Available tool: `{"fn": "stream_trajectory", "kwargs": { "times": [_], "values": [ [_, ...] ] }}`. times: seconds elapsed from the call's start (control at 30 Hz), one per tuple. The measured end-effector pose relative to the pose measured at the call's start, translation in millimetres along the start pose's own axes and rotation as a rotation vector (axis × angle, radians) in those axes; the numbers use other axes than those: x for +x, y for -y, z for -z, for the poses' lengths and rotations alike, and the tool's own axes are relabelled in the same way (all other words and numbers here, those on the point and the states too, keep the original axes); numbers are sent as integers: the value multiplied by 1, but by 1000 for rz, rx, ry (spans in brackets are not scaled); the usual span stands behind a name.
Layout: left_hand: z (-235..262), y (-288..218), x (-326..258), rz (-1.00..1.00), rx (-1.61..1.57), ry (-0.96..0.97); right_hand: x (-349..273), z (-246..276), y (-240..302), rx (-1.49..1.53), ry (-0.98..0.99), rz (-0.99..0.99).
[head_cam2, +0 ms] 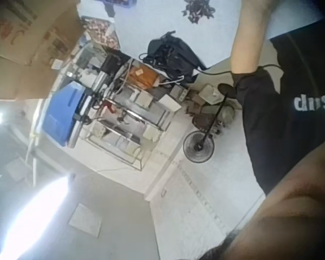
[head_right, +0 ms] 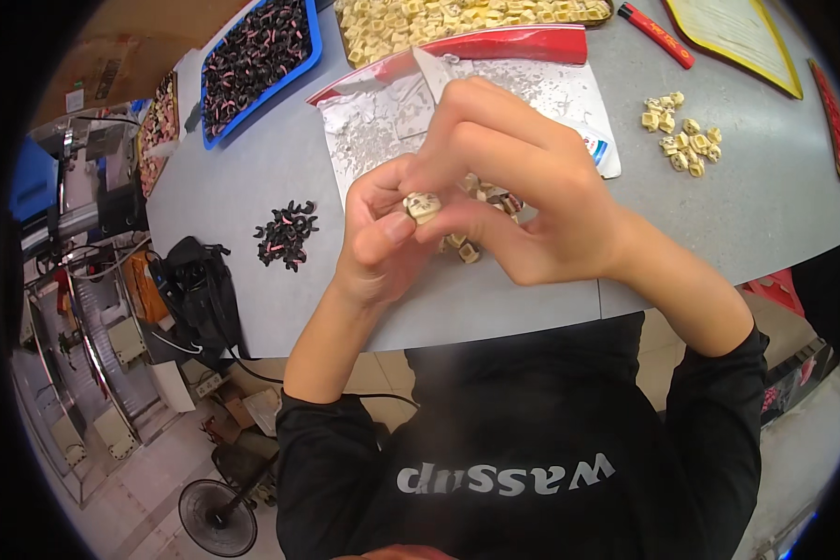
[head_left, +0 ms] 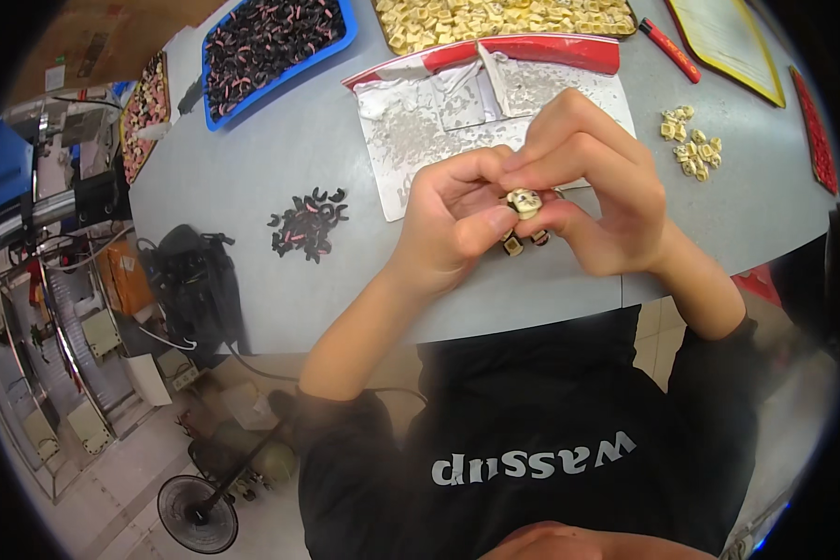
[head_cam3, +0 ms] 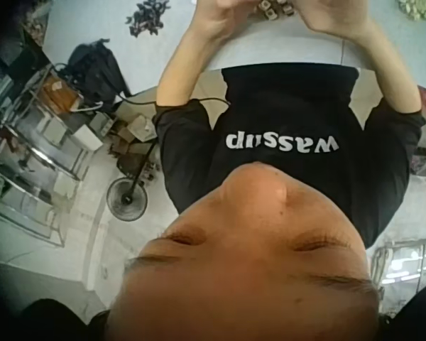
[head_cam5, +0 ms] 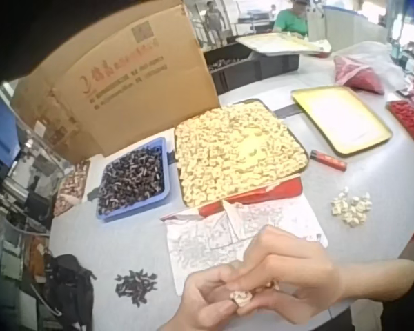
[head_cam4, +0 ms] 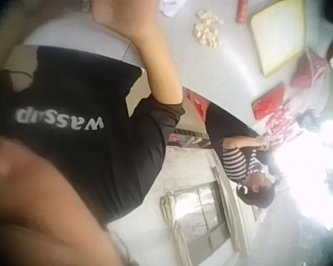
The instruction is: The person assembles electronic components by applying glue from a bottle to the base of the components and then attaching small plastic parts by hand.
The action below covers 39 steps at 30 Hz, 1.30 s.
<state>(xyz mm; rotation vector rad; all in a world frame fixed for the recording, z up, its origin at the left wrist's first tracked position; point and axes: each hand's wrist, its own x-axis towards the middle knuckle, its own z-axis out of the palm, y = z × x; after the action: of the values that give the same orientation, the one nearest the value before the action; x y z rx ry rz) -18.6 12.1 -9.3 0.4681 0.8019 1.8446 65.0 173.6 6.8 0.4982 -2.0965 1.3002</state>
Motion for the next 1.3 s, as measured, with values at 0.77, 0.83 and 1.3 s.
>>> {"fn": "stream_trajectory", "kwargs": {
  "times": [0.77, 0.83, 1.3],
  "values": [
    [-8, -1, 1, -358, 230, -84, 11, 4, -1, 22, 111, 36],
    [-1, -4, 3, -529, 503, -85, 9, 1, 1, 27, 157, 26],
    [-2, -11, 4, -938, 1153, -241, -3, -5, 5, 998, 6, -769]
  ]
}}
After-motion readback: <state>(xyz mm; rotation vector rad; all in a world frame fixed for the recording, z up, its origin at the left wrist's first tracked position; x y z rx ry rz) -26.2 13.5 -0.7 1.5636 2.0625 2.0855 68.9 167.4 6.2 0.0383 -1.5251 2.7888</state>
